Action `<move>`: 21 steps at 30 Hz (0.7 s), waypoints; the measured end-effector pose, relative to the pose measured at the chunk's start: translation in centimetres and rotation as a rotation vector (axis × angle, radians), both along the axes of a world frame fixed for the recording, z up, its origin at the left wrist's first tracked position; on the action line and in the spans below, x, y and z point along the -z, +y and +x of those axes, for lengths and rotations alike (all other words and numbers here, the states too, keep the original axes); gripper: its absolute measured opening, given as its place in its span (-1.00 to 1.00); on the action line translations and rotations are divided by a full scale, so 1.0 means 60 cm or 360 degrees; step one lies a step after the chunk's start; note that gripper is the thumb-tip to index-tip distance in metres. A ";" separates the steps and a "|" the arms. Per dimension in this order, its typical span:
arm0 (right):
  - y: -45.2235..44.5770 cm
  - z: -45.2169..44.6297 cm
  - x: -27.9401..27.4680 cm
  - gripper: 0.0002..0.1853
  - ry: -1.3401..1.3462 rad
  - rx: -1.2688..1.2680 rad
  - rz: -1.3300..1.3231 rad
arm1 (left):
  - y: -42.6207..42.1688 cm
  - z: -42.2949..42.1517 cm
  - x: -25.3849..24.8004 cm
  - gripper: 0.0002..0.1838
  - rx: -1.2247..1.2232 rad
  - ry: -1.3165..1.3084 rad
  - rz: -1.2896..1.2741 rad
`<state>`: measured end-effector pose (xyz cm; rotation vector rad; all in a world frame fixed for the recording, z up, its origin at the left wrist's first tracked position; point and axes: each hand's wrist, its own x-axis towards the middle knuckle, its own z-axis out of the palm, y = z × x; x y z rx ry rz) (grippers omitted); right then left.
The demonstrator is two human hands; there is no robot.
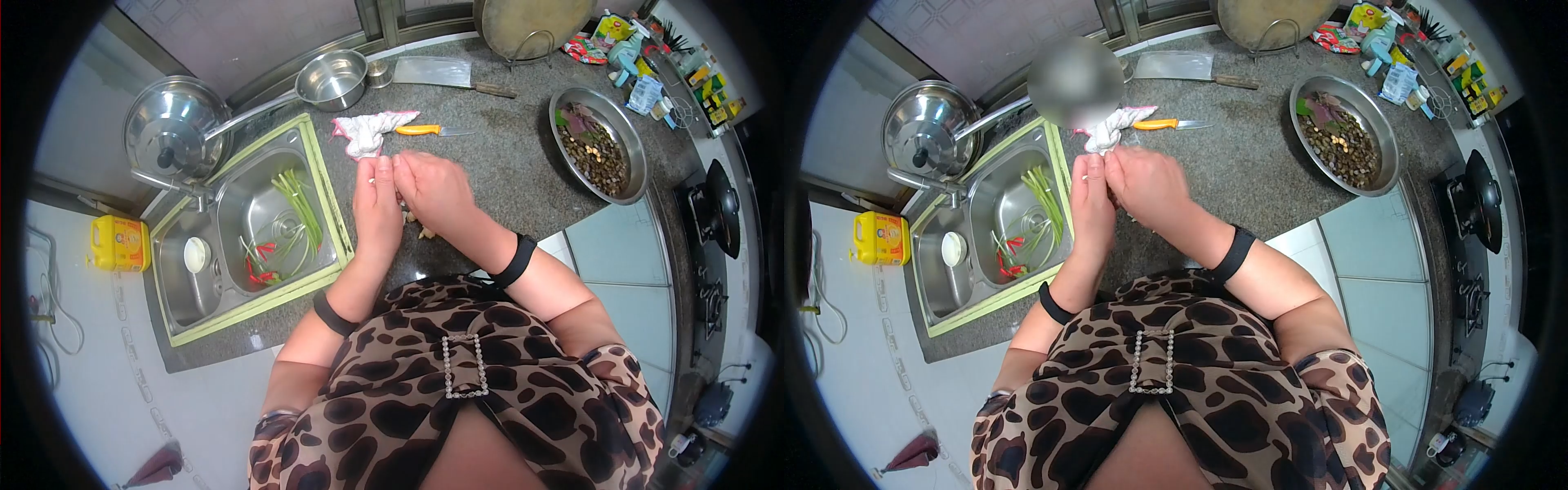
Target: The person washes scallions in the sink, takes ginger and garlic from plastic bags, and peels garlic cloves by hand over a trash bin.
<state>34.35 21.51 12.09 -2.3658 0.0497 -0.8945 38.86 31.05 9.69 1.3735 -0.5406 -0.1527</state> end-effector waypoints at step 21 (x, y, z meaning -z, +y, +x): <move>0.021 0.006 0.013 -0.62 0.0229 -0.0195 0.1300 | -0.010 -0.007 0.002 -0.73 -0.0090 0.0367 -0.0232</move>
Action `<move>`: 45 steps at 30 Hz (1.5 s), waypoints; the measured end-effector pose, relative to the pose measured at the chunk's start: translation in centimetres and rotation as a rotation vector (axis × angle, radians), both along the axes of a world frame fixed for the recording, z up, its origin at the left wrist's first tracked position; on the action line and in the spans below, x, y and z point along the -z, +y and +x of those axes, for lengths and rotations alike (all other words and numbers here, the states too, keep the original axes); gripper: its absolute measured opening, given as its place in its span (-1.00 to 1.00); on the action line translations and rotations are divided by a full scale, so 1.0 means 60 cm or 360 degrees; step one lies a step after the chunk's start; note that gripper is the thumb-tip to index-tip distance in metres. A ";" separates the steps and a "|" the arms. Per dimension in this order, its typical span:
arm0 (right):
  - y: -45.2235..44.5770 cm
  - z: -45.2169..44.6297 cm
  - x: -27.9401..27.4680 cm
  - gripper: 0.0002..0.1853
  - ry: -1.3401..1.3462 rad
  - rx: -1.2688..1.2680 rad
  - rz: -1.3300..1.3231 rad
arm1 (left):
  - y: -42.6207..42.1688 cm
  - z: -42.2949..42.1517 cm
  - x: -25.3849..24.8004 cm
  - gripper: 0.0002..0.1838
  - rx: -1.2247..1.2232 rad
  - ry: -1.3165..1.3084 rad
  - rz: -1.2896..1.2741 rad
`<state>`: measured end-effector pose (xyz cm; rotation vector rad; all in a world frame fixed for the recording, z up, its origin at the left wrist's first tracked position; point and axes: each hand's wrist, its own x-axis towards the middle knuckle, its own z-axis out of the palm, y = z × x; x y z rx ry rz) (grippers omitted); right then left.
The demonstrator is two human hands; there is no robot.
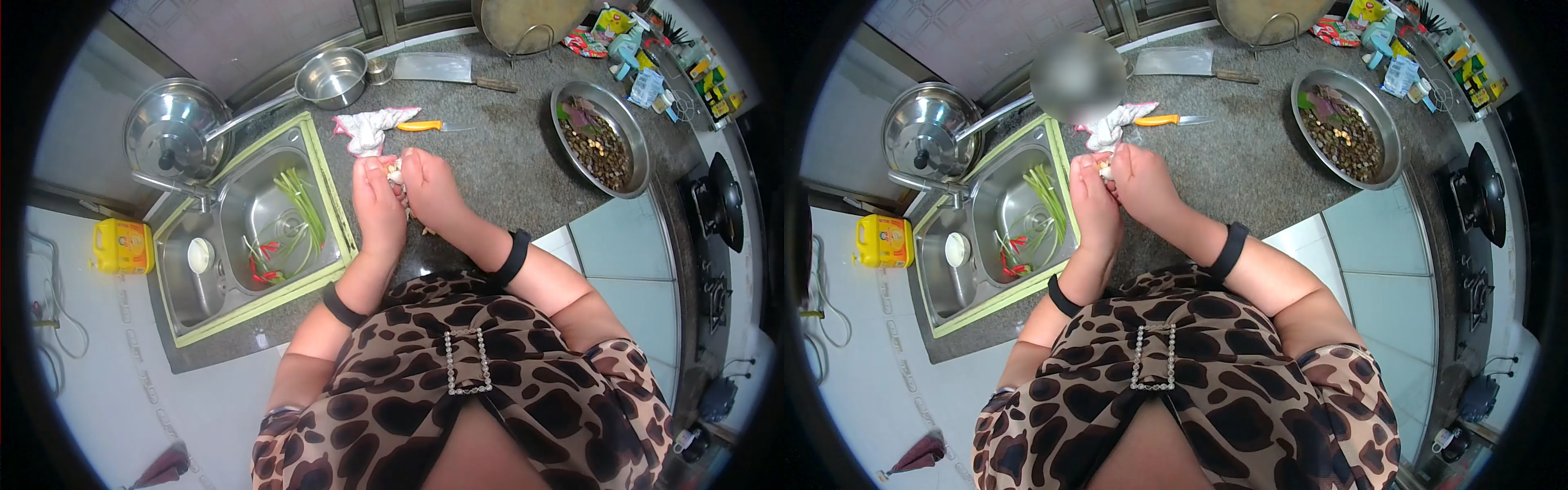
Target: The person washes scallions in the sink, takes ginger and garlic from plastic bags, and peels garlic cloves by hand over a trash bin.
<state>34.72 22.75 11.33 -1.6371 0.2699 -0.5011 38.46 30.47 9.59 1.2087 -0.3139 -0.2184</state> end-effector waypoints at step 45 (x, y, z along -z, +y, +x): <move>-0.017 -0.047 0.008 -0.77 -0.0414 0.0102 -0.1014 | 0.060 -0.031 -0.011 -0.73 0.0943 0.0279 -0.0021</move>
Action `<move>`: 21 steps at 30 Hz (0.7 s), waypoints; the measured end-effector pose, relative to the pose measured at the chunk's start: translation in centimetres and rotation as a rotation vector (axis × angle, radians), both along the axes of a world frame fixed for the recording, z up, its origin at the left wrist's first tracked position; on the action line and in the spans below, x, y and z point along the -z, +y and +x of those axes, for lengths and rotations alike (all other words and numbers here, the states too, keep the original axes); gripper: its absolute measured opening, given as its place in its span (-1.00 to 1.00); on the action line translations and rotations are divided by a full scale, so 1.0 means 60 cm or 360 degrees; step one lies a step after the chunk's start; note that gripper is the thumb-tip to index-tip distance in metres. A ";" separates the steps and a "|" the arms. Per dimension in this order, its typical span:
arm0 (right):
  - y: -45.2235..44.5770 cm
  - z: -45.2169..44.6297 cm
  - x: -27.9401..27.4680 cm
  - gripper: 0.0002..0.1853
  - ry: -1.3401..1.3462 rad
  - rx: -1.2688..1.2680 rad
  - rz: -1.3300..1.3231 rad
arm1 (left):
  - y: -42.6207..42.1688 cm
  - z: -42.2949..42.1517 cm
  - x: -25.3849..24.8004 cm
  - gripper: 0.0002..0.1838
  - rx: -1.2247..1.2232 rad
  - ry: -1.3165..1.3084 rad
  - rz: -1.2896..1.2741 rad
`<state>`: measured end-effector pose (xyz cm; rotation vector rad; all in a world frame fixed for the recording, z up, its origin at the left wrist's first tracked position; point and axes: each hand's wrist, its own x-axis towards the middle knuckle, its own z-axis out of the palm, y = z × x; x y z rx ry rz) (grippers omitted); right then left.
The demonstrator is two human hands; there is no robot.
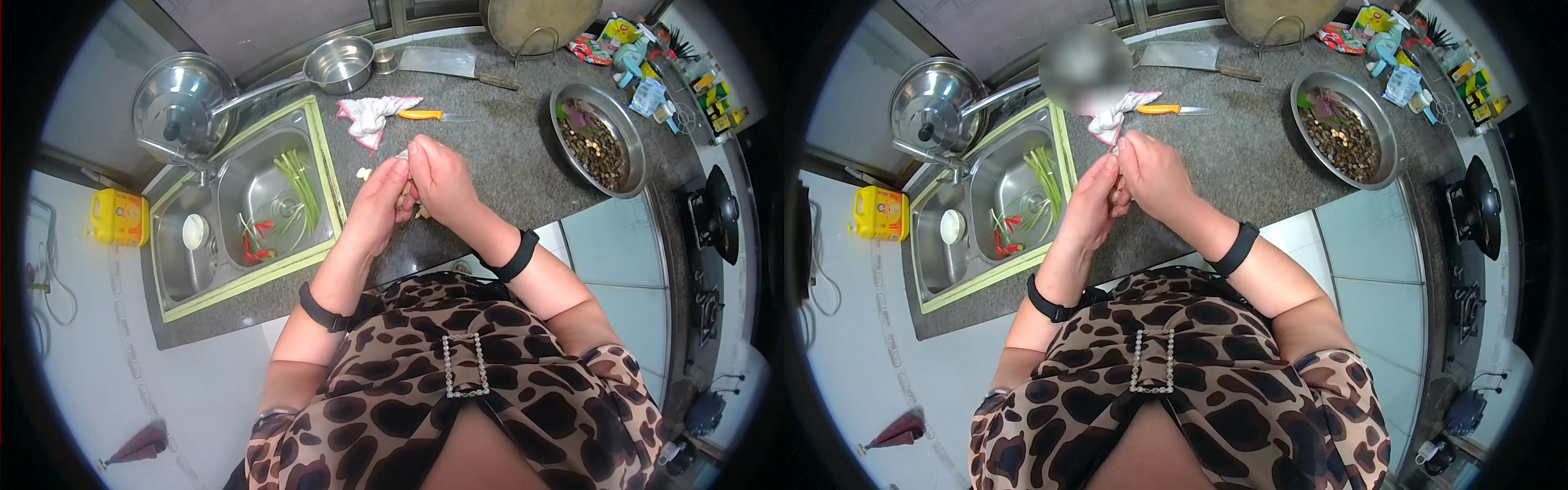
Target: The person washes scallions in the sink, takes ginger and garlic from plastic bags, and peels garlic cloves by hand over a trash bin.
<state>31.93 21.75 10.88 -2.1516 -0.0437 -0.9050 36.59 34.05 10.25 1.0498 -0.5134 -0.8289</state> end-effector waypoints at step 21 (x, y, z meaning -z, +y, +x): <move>0.001 0.010 -0.013 -0.76 0.0368 -0.0466 0.1370 | 0.018 0.003 0.011 -0.89 -0.0217 0.0086 -0.0270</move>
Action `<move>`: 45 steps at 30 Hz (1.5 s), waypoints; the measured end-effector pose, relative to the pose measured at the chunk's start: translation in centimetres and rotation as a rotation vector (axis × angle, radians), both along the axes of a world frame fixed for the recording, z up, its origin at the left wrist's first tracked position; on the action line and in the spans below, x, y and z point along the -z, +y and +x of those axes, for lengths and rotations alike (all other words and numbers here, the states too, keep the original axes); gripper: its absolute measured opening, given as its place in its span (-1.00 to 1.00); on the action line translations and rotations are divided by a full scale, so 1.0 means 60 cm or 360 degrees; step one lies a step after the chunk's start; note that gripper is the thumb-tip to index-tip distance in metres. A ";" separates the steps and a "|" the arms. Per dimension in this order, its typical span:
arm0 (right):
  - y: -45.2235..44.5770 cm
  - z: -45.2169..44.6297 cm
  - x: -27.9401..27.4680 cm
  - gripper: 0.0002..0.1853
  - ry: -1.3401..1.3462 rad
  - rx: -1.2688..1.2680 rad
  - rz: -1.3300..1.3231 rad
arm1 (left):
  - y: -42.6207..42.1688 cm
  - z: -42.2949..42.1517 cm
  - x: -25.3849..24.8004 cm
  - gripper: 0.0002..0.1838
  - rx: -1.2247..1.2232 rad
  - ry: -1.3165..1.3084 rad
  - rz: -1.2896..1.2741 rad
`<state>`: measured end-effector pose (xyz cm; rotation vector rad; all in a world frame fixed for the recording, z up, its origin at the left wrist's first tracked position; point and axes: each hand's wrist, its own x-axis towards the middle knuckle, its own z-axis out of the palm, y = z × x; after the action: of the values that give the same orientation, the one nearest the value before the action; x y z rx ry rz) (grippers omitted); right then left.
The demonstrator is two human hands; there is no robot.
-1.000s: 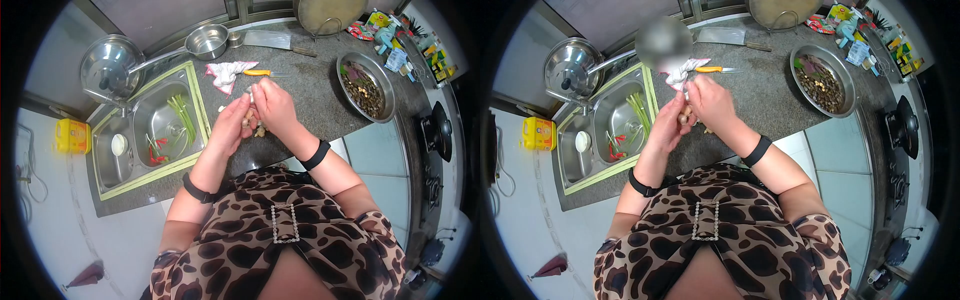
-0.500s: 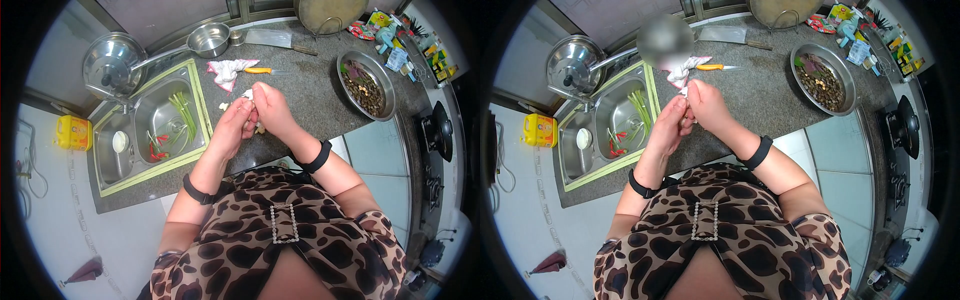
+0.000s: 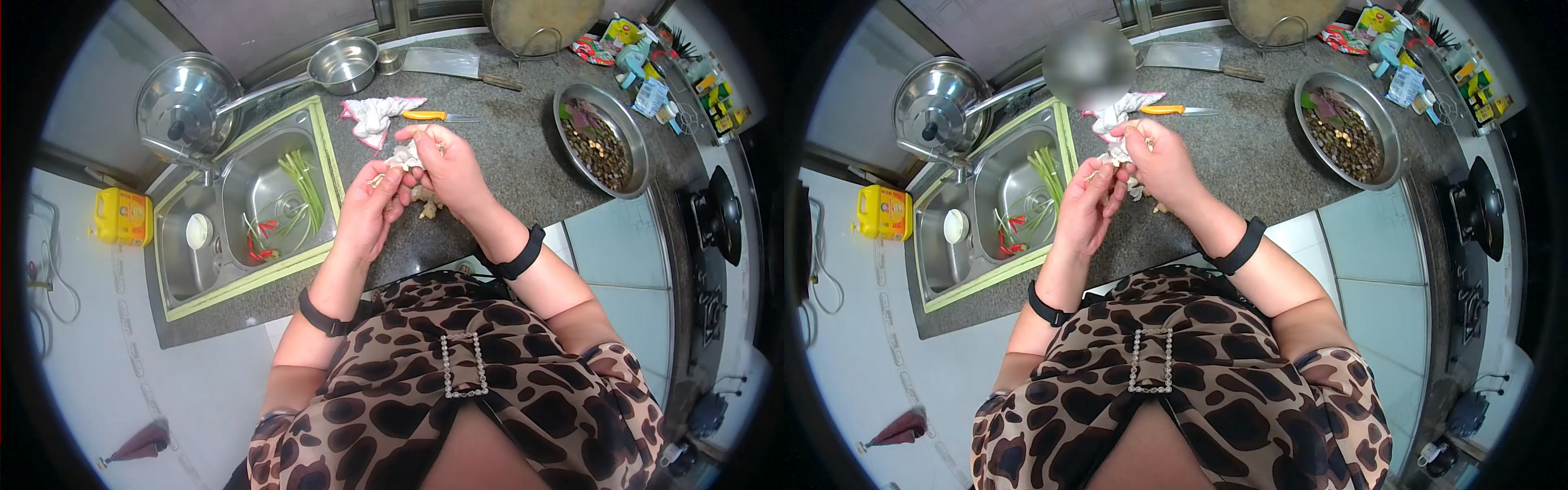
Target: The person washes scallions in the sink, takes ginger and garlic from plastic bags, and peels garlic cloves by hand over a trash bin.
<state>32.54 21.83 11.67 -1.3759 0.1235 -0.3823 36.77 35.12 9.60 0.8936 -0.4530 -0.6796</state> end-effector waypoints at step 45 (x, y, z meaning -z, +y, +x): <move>-0.027 0.060 0.188 -0.88 0.0220 -0.0248 -0.2489 | 0.054 0.069 0.184 -0.75 -0.0108 0.0421 0.0670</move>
<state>36.14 20.23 0.41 -2.9310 -0.2386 -0.2110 40.89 38.37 -1.44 1.1886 -0.0392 -0.8340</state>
